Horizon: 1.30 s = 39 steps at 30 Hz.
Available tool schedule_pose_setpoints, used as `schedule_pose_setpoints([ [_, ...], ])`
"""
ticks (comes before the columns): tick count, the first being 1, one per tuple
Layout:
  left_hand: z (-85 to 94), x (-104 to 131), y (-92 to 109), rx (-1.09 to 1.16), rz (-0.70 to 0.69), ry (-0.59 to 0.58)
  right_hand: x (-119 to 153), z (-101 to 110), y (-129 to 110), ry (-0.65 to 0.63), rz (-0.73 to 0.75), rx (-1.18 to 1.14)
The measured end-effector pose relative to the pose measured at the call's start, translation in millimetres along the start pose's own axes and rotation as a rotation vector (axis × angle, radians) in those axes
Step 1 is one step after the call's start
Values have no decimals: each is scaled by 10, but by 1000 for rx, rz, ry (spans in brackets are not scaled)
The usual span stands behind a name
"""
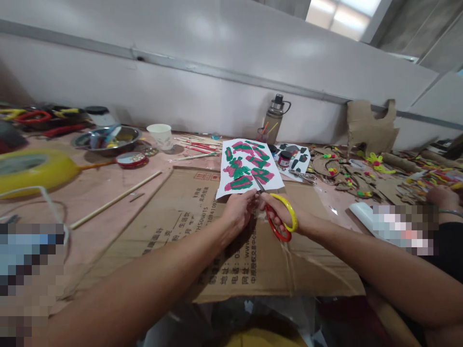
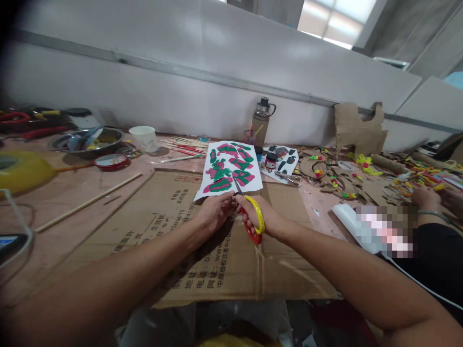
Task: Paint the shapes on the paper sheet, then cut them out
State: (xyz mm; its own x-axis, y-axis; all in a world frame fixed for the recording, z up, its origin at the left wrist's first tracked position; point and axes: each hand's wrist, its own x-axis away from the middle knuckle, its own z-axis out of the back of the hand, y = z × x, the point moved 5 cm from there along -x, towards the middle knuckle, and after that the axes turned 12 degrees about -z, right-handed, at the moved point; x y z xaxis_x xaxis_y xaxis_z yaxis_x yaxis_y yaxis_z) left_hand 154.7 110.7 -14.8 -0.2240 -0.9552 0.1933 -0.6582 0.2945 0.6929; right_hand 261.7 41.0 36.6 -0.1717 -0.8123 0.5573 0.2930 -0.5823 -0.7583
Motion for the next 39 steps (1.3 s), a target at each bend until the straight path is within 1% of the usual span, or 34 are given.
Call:
schedule_pose_setpoints([
  [7,26,-28,-14,-11,1,-4,0,46,-25,3,11,15],
  [16,28,-50,-39,-13,-26,-124,-38,33,-71,11,-4,54],
  [21,53,-76,-57,-20,-36,-141,-60,40,-81,23,7,42],
  [24,45,-70,-51,-18,-28,-140,-45,39,-71,22,18,30],
  [29,40,-59,-44,-4,-20,-102,-27,24,-63,6,35,10],
  [36,10,-23,-10,-4,-8,-85,-65,19,-55,15,68,10],
  [39,4,-14,2,-2,-7,-76,-72,20,-35,-3,87,0],
])
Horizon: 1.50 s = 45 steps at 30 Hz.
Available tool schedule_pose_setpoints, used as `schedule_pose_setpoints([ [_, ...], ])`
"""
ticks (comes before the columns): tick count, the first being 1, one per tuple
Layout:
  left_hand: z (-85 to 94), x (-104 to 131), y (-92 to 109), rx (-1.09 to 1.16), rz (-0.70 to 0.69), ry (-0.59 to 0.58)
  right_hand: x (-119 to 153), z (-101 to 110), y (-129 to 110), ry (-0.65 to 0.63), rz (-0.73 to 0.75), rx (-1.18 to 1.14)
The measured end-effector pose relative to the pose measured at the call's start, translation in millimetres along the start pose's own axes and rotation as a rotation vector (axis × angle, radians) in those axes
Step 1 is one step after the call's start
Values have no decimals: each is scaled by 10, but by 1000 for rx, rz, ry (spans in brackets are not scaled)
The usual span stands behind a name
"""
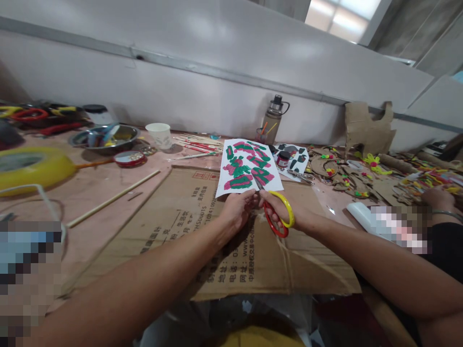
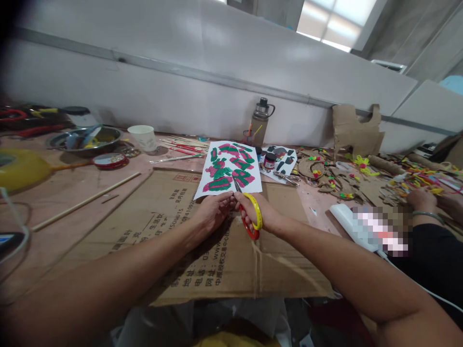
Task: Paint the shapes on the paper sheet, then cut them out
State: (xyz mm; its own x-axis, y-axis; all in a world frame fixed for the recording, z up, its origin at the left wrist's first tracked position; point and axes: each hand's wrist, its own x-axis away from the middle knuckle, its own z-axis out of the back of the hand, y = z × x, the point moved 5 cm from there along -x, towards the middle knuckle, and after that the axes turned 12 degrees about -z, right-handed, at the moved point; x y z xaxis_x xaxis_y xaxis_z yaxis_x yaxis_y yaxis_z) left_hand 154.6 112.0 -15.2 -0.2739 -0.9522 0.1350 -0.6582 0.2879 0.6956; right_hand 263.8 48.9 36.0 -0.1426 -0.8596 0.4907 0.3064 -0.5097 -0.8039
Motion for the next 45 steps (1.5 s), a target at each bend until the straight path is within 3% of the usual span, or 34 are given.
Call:
schedule_pose_setpoints([
  [9,-9,1,0,29,8,4,34,5,-15,25,-28,-17],
  [15,-8,-15,33,107,-49,87,65,-43,-4,12,-84,-63],
  [21,-33,21,68,107,-43,109,107,-44,-20,8,13,-41],
  [33,-124,72,188,45,-106,65,105,-9,13,12,4,-24],
  [45,29,-28,59,4,-42,87,106,-37,-7,35,-32,-20],
])
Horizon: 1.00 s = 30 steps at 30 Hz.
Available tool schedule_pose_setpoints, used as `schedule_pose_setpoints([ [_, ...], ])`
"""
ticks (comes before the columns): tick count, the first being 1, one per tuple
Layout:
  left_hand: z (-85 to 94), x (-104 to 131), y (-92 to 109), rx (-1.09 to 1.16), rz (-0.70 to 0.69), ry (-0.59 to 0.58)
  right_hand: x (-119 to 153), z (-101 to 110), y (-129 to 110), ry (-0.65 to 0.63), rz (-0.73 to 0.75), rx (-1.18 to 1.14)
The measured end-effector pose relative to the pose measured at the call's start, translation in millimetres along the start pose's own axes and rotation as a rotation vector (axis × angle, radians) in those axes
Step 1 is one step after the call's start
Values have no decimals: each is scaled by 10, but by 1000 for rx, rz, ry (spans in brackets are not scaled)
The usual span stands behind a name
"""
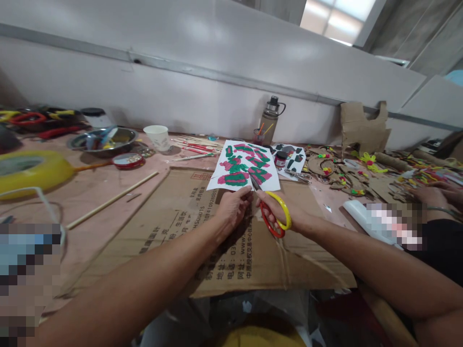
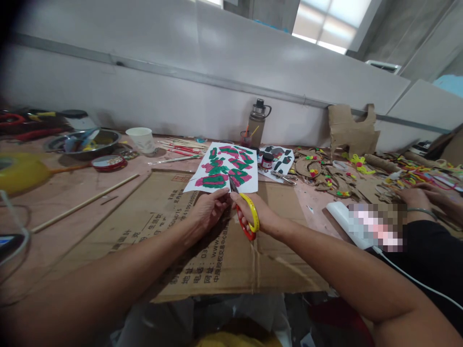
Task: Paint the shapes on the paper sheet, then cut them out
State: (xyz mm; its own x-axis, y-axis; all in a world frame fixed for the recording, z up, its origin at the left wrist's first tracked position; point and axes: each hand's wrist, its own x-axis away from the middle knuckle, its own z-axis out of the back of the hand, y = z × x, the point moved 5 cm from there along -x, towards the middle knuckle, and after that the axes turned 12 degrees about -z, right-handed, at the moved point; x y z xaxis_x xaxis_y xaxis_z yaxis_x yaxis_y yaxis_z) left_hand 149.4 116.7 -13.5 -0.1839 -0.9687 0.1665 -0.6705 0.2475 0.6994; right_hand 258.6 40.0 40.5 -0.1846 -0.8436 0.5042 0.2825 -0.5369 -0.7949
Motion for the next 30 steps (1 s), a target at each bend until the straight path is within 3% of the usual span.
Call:
schedule_pose_setpoints([
  [8,26,1,3,-34,4,-50,-22,3,6,-78,-21,-83],
  [14,21,-12,24,-58,-41,-98,17,47,-2,-118,-116,-56],
  [23,-9,9,27,-72,-82,-149,-99,143,-1,-102,-56,-20],
  [30,-33,10,61,-68,-17,-66,-162,140,93,-126,34,-50],
])
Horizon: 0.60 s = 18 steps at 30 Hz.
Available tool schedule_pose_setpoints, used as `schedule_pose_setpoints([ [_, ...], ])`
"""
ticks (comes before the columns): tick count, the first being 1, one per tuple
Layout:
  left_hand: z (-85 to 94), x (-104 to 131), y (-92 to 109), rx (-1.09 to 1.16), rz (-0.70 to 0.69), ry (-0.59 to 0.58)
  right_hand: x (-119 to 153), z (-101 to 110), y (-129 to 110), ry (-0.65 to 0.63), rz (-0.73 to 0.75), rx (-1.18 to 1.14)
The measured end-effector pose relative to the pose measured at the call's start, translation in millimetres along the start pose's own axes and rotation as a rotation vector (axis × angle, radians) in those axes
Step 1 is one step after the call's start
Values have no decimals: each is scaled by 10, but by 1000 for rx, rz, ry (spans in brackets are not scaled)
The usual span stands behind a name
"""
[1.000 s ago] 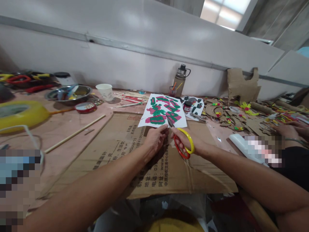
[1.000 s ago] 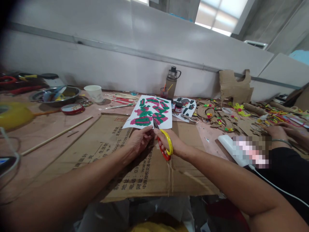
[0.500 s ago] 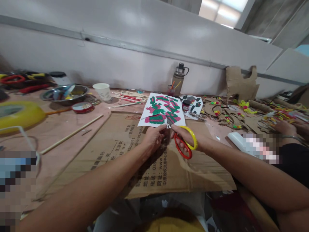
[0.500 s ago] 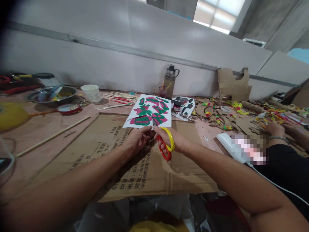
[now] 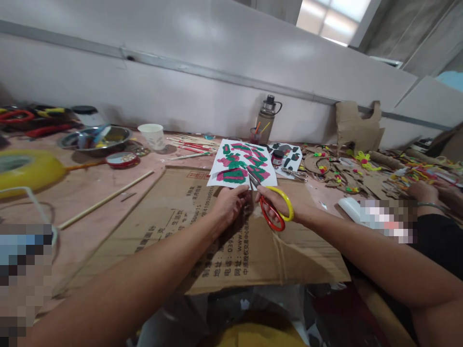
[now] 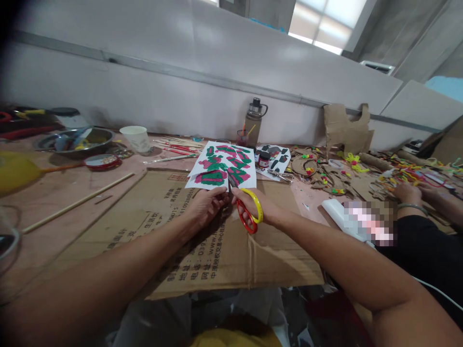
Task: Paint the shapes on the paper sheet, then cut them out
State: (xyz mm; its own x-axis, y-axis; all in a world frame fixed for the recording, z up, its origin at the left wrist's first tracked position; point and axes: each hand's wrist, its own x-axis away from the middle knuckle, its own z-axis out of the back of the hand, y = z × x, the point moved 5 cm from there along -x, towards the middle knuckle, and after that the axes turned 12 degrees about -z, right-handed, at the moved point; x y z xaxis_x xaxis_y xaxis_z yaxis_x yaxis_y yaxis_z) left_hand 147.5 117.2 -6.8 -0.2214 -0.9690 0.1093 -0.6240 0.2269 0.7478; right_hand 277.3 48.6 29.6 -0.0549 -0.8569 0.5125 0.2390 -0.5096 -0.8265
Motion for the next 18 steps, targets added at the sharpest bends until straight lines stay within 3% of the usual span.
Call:
schedule_pose_setpoints([
  [18,-23,22,42,2,-7,7,-177,-21,160,82,122,-20],
])
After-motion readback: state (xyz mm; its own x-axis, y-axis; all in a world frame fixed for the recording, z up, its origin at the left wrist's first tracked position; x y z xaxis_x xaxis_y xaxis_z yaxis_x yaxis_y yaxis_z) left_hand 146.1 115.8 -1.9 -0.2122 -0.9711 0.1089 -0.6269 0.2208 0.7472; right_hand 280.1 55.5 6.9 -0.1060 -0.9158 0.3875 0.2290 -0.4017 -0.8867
